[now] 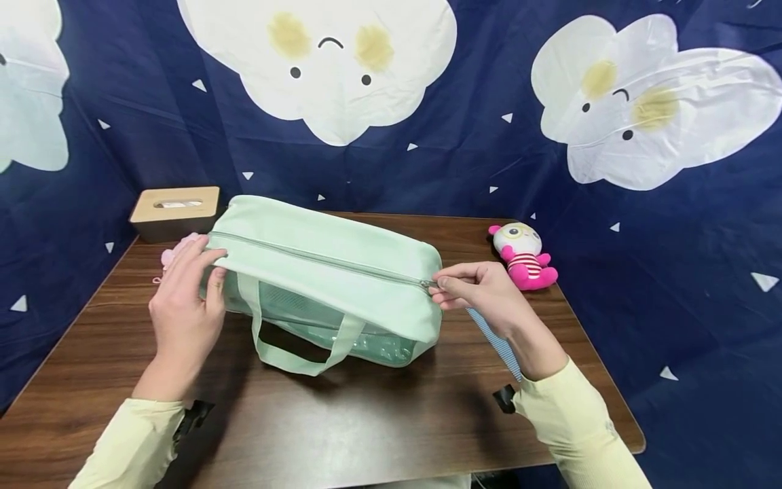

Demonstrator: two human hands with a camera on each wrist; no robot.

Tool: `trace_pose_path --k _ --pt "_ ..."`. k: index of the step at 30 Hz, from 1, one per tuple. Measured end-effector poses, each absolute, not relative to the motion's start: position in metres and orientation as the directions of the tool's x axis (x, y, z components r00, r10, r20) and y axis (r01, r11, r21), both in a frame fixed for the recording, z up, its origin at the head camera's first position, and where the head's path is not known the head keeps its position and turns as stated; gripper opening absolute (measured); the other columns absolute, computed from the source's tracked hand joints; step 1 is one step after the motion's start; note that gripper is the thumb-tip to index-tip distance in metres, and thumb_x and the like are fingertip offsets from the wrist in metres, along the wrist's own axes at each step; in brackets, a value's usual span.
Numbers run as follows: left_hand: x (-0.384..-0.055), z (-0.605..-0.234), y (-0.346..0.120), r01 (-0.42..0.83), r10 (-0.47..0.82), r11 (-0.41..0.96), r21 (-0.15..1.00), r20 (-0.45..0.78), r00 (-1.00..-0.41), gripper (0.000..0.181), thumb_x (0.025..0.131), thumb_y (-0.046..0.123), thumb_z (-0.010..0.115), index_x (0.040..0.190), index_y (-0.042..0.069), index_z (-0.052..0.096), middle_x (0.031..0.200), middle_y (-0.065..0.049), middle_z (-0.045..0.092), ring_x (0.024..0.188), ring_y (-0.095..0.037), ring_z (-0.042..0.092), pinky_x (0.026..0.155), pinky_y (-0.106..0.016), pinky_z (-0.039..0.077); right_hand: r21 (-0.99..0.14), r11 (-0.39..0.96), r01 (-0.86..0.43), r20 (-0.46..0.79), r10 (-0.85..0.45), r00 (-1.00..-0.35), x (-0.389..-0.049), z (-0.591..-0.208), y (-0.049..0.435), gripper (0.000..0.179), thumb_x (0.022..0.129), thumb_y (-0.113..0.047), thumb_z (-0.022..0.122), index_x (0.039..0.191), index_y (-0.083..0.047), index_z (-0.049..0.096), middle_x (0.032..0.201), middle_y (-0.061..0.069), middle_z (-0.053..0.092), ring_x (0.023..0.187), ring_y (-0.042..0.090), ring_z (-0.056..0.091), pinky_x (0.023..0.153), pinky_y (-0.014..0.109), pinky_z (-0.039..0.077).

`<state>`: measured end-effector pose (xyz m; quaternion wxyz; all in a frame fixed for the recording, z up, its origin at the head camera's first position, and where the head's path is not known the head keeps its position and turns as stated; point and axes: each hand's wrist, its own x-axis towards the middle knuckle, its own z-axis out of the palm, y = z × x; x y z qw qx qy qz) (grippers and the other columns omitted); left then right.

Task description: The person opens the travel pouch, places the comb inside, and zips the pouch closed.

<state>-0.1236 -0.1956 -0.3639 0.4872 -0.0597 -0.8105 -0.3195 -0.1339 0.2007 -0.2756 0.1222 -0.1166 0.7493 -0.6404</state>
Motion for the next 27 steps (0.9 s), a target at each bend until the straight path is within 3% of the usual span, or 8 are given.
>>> trace_pose_path --k 5,19,27 --pt "-0.125 -0.364 -0.192 0.407 -0.219 0.787 0.464 0.826 -0.519 0.018 0.099 0.011 0.066 0.114 0.003 0.072 0.135 -0.016 0.067 0.133 -0.038 0.058 0.114 -0.050 0.044 -0.982 0.188 -0.010 -0.054 -0.335 -0.941 -0.140 -0.266 0.184 0.032 0.100 0.005 0.056 0.121 0.028 0.055 0.088 0.004 0.077 0.078 0.011 0.075 0.077 0.028 0.063" --pt "-0.127 -0.364 -0.191 0.414 -0.231 0.780 0.469 0.831 -0.506 0.018 0.100 0.010 0.064 0.112 -0.001 0.070 0.135 -0.021 0.066 0.133 -0.041 0.057 0.122 -0.043 0.035 -0.970 0.240 0.024 -0.115 -0.374 -0.920 -0.158 -0.242 0.141 0.032 0.099 0.006 0.058 0.123 0.026 0.056 0.087 0.009 0.076 0.076 0.010 0.075 0.077 0.029 0.063" --pt "-0.127 -0.363 -0.189 0.426 -0.231 0.774 0.469 0.835 -0.499 0.018 0.100 0.010 0.064 0.112 -0.001 0.071 0.135 -0.020 0.066 0.133 -0.042 0.057 0.121 -0.047 0.036 -0.953 0.291 0.083 -0.189 -0.356 -0.915 -0.165 -0.235 0.121 0.029 0.100 0.003 0.060 0.122 0.022 0.061 0.086 0.011 0.076 0.075 0.011 0.074 0.075 0.028 0.063"
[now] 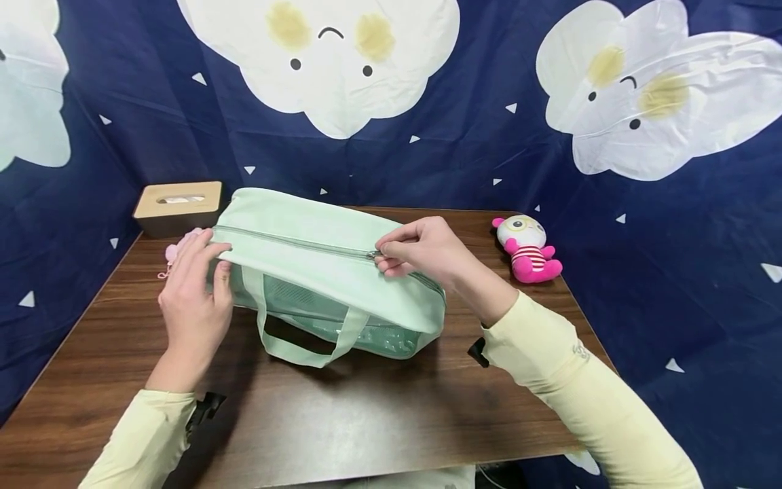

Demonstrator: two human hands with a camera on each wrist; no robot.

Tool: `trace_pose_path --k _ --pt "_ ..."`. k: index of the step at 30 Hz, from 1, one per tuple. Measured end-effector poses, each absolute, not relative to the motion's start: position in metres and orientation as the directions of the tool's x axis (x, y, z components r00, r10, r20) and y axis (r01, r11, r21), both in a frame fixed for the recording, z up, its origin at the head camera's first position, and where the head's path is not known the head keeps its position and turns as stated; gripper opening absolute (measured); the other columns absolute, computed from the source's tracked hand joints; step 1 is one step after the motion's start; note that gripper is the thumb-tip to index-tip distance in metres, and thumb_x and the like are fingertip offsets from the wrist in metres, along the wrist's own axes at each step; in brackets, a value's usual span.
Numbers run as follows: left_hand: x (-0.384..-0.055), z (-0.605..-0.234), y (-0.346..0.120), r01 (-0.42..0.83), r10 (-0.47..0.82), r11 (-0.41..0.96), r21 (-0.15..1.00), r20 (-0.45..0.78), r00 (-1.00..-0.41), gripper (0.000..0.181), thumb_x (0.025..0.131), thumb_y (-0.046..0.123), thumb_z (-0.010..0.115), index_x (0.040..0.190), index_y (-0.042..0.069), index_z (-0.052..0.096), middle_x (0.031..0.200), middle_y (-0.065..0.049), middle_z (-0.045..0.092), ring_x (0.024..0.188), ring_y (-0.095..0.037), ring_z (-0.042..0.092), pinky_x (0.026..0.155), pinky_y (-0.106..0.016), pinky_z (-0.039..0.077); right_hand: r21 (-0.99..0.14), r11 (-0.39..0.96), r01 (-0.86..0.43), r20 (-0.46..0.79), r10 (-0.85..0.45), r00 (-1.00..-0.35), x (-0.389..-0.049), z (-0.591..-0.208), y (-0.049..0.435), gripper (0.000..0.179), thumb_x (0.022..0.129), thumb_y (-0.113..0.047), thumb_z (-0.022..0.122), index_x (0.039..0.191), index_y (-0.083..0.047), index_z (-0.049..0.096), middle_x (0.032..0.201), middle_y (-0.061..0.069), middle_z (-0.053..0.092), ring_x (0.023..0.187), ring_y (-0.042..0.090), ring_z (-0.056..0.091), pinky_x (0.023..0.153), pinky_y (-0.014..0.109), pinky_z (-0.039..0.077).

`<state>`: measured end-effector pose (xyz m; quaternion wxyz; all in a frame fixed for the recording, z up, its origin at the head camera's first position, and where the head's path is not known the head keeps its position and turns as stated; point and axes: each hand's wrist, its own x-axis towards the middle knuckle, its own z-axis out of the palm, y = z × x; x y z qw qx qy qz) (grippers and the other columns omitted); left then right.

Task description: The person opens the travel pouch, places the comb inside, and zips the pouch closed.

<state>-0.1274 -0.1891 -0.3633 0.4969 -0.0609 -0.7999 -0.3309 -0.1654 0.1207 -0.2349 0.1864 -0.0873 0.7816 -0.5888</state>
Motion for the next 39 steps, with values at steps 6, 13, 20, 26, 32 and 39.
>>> trace_pose_path --k 6,13,20,26,32,39 --pt "-0.128 -0.363 -0.189 0.426 -0.245 0.766 0.481 0.831 -0.499 0.017 0.100 0.010 0.064 0.112 0.000 0.072 0.135 -0.019 0.067 0.134 -0.042 0.057 0.121 -0.050 0.035 -0.948 0.305 0.088 -0.203 -0.370 -0.907 -0.171 -0.229 0.099 0.027 0.100 0.004 0.059 0.121 0.021 0.062 0.084 0.011 0.075 0.072 0.012 0.073 0.073 0.029 0.063" --pt "-0.129 -0.363 -0.188 0.427 -0.242 0.767 0.479 0.833 -0.498 0.017 0.100 0.010 0.064 0.111 -0.001 0.071 0.135 -0.020 0.066 0.134 -0.042 0.056 0.121 -0.047 0.036 -0.939 0.332 0.093 -0.220 -0.371 -0.902 -0.174 -0.220 0.076 0.024 0.100 0.004 0.060 0.119 0.018 0.064 0.089 0.013 0.074 0.071 0.013 0.072 0.073 0.031 0.064" --pt "-0.129 -0.363 -0.189 0.443 -0.237 0.760 0.476 0.837 -0.492 0.016 0.099 0.008 0.064 0.111 -0.001 0.070 0.135 -0.021 0.066 0.134 -0.043 0.056 0.122 -0.045 0.035 -0.938 0.326 0.121 -0.244 -0.367 -0.898 -0.178 -0.216 0.056 0.024 0.099 0.006 0.061 0.119 0.017 0.065 0.094 0.017 0.074 0.072 0.013 0.072 0.075 0.032 0.064" --pt "-0.129 -0.364 -0.192 0.448 -0.244 0.753 0.482 0.837 -0.490 0.016 0.097 0.008 0.067 0.111 0.000 0.072 0.134 -0.021 0.067 0.133 -0.043 0.057 0.120 -0.052 0.037 -0.935 0.322 0.150 -0.267 -0.358 -0.895 -0.184 -0.215 0.040 0.023 0.099 0.005 0.061 0.119 0.016 0.066 0.097 0.018 0.074 0.071 0.013 0.072 0.075 0.030 0.063" --pt "-0.127 -0.363 -0.193 0.463 -0.250 0.737 0.493 0.835 -0.491 0.017 0.096 0.007 0.069 0.111 0.001 0.074 0.130 -0.020 0.069 0.131 -0.041 0.059 0.120 -0.050 0.037 -0.934 0.321 0.158 -0.276 -0.366 -0.889 -0.189 -0.213 0.027 0.025 0.099 0.006 0.061 0.121 0.016 0.066 0.098 0.020 0.074 0.071 0.013 0.071 0.076 0.031 0.063" --pt "-0.127 -0.362 -0.193 0.478 -0.258 0.724 0.497 0.838 -0.481 0.017 0.094 0.005 0.071 0.110 0.001 0.075 0.128 -0.020 0.070 0.130 -0.041 0.059 0.120 -0.048 0.037 -0.938 0.303 0.170 -0.281 -0.376 -0.883 -0.196 -0.214 0.012 0.024 0.098 0.007 0.062 0.120 0.016 0.066 0.091 0.018 0.074 0.068 0.012 0.070 0.075 0.029 0.063"
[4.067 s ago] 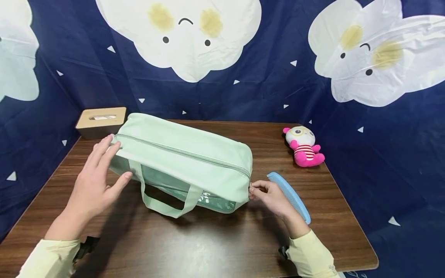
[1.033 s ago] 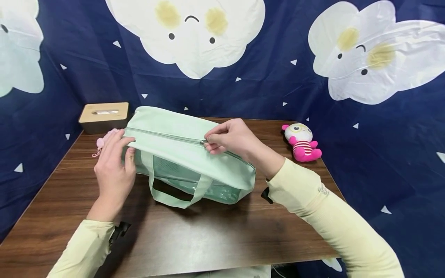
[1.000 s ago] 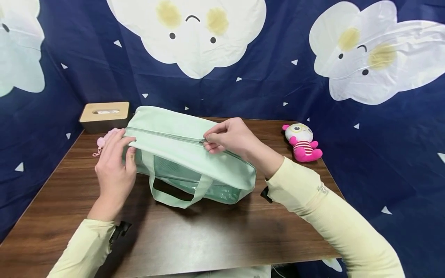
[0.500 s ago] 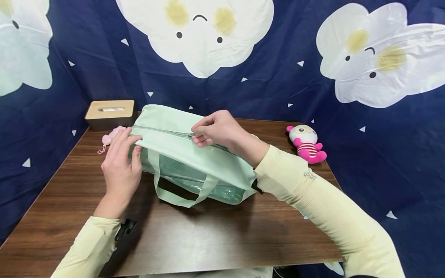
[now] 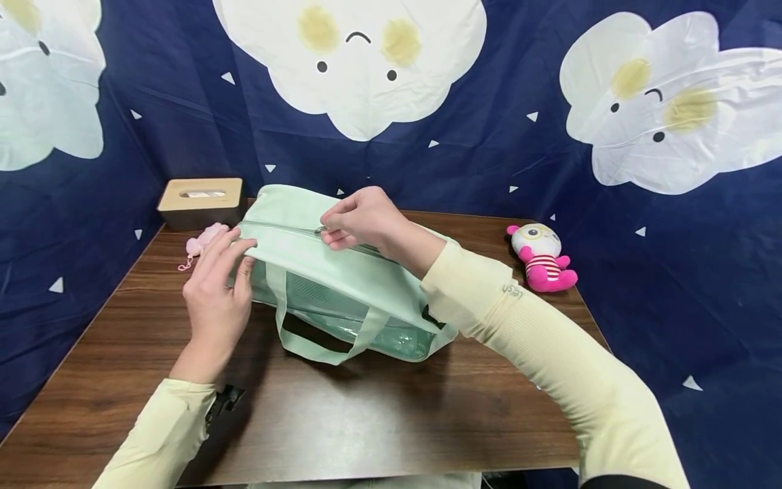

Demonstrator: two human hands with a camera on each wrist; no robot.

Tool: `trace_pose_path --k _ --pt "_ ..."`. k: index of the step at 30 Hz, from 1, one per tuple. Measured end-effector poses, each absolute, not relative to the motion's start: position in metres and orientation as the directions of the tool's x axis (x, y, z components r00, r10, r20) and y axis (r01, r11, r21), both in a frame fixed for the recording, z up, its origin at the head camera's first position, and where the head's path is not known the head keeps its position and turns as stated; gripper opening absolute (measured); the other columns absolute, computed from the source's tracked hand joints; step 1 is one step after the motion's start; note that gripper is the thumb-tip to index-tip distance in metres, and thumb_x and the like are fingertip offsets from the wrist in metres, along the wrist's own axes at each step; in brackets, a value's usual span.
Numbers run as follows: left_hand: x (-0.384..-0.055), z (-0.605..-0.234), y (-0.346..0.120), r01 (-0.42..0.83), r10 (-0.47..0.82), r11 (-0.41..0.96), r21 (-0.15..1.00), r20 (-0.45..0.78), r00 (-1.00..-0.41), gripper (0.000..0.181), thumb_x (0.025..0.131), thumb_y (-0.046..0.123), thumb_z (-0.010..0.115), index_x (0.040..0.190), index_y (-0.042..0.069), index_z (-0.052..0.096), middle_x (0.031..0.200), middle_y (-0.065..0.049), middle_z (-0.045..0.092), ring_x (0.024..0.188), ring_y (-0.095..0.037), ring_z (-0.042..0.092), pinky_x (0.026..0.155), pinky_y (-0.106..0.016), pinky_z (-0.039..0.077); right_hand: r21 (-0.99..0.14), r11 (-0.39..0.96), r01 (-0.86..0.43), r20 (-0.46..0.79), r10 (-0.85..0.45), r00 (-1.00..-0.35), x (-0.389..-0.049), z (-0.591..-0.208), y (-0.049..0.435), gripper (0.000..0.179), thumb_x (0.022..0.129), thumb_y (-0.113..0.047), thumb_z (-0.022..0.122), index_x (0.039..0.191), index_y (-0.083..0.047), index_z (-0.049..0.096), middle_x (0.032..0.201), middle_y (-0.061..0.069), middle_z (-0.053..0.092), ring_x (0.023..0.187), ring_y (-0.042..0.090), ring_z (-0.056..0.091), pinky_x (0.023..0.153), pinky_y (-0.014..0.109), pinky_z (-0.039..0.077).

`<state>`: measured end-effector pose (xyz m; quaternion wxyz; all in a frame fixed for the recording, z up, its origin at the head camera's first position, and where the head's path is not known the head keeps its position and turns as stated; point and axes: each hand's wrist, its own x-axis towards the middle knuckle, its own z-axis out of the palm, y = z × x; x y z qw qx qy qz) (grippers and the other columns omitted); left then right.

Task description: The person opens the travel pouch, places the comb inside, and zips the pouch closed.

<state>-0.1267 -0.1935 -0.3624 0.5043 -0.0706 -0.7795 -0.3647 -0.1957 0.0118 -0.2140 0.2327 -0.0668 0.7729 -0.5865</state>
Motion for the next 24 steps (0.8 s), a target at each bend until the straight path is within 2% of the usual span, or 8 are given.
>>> trace_pose_path --k 10,17,24 --pt "-0.129 -0.362 -0.191 0.479 -0.261 0.728 0.491 0.844 -0.469 0.017 0.094 0.005 0.070 0.109 0.000 0.075 0.126 -0.021 0.070 0.129 -0.043 0.060 0.121 -0.045 0.037 -0.939 0.303 0.162 -0.275 -0.381 -0.883 -0.203 -0.214 -0.010 0.020 0.098 0.006 0.061 0.114 0.014 0.069 0.086 0.014 0.071 0.065 0.012 0.068 0.077 0.031 0.063" --pt "-0.130 -0.363 -0.189 0.482 -0.264 0.725 0.493 0.844 -0.467 0.017 0.095 0.004 0.070 0.110 -0.002 0.075 0.125 -0.022 0.070 0.129 -0.043 0.060 0.121 -0.046 0.037 -0.942 0.297 0.156 -0.272 -0.402 -0.874 -0.209 -0.218 -0.026 0.018 0.098 0.007 0.061 0.112 0.015 0.070 0.080 0.013 0.070 0.063 0.012 0.068 0.071 0.027 0.062" --pt "-0.132 -0.363 -0.185 0.494 -0.282 0.713 0.497 0.849 -0.447 0.016 0.094 0.002 0.070 0.108 -0.002 0.075 0.124 -0.023 0.071 0.128 -0.044 0.060 0.120 -0.046 0.038 -0.941 0.297 0.163 -0.284 -0.429 -0.857 -0.218 -0.215 -0.042 0.023 0.098 0.005 0.061 0.117 0.016 0.068 0.079 0.012 0.069 0.065 0.014 0.067 0.067 0.025 0.061"
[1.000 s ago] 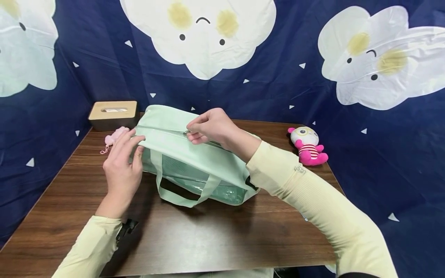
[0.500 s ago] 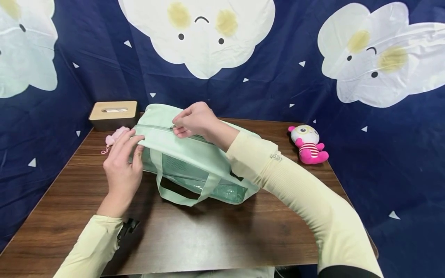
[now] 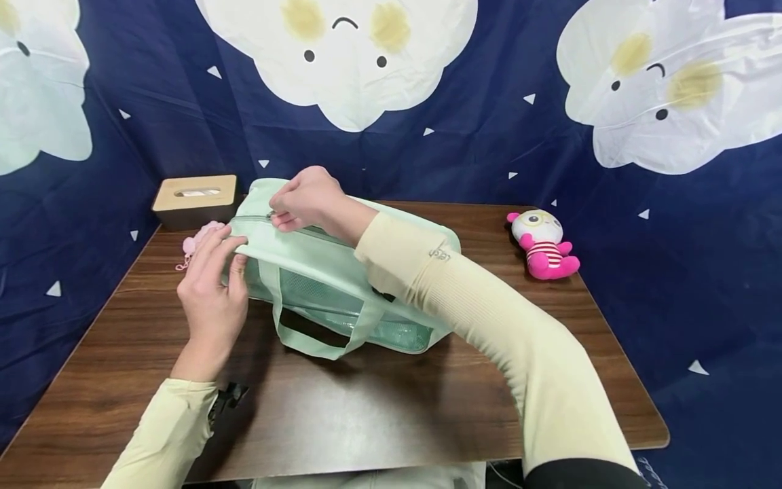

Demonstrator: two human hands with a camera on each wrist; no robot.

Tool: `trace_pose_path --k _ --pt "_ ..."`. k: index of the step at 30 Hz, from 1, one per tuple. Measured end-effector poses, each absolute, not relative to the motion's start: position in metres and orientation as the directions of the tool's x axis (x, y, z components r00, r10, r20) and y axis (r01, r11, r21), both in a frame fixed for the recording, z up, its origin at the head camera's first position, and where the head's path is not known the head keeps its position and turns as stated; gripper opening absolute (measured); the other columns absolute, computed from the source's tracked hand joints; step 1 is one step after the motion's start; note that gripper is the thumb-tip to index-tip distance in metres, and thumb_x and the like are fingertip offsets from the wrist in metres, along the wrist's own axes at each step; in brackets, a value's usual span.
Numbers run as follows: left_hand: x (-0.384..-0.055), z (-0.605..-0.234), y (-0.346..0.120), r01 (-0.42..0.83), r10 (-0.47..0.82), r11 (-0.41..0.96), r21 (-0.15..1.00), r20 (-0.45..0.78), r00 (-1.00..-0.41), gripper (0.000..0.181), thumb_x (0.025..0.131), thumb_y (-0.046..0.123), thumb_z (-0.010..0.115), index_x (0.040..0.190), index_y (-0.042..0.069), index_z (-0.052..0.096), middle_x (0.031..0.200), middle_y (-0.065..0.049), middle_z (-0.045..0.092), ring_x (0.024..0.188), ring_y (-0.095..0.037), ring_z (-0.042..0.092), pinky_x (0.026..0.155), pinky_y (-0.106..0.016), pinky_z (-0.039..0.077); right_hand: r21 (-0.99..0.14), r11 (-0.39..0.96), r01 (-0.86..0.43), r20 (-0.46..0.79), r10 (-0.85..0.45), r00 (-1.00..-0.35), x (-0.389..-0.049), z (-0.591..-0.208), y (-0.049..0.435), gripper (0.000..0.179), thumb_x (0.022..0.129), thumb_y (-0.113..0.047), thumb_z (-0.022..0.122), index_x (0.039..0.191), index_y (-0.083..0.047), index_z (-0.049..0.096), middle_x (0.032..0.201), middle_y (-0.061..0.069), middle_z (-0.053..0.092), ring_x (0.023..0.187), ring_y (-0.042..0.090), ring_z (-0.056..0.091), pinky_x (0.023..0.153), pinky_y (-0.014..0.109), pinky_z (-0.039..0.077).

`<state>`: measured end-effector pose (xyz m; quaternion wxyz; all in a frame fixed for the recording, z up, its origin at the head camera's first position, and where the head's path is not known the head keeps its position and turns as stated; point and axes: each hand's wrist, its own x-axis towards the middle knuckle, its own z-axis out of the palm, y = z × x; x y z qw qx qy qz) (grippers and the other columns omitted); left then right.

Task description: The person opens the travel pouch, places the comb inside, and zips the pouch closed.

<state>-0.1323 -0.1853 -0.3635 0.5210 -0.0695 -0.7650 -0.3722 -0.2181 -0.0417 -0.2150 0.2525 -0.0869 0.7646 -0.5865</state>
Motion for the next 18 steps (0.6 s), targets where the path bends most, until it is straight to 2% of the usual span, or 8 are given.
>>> trace_pose_path --k 11,18 --pt "-0.131 -0.364 -0.183 0.492 -0.294 0.703 0.513 0.840 -0.457 0.015 0.093 0.001 0.071 0.107 -0.003 0.075 0.124 -0.023 0.071 0.130 -0.044 0.059 0.122 -0.046 0.035 -0.928 0.306 0.212 -0.332 -0.422 -0.844 -0.231 -0.218 -0.077 0.020 0.097 0.005 0.063 0.114 0.014 0.070 0.069 0.013 0.066 0.060 0.017 0.064 0.067 0.027 0.062" --pt "-0.131 -0.363 -0.181 0.482 -0.282 0.712 0.510 0.837 -0.468 0.015 0.094 0.002 0.070 0.107 -0.003 0.075 0.124 -0.023 0.071 0.129 -0.044 0.060 0.121 -0.043 0.037 -0.932 0.308 0.192 -0.318 -0.440 -0.840 -0.238 -0.224 -0.075 0.020 0.099 0.003 0.061 0.115 0.012 0.069 0.076 0.014 0.068 0.063 0.017 0.065 0.066 0.026 0.061"
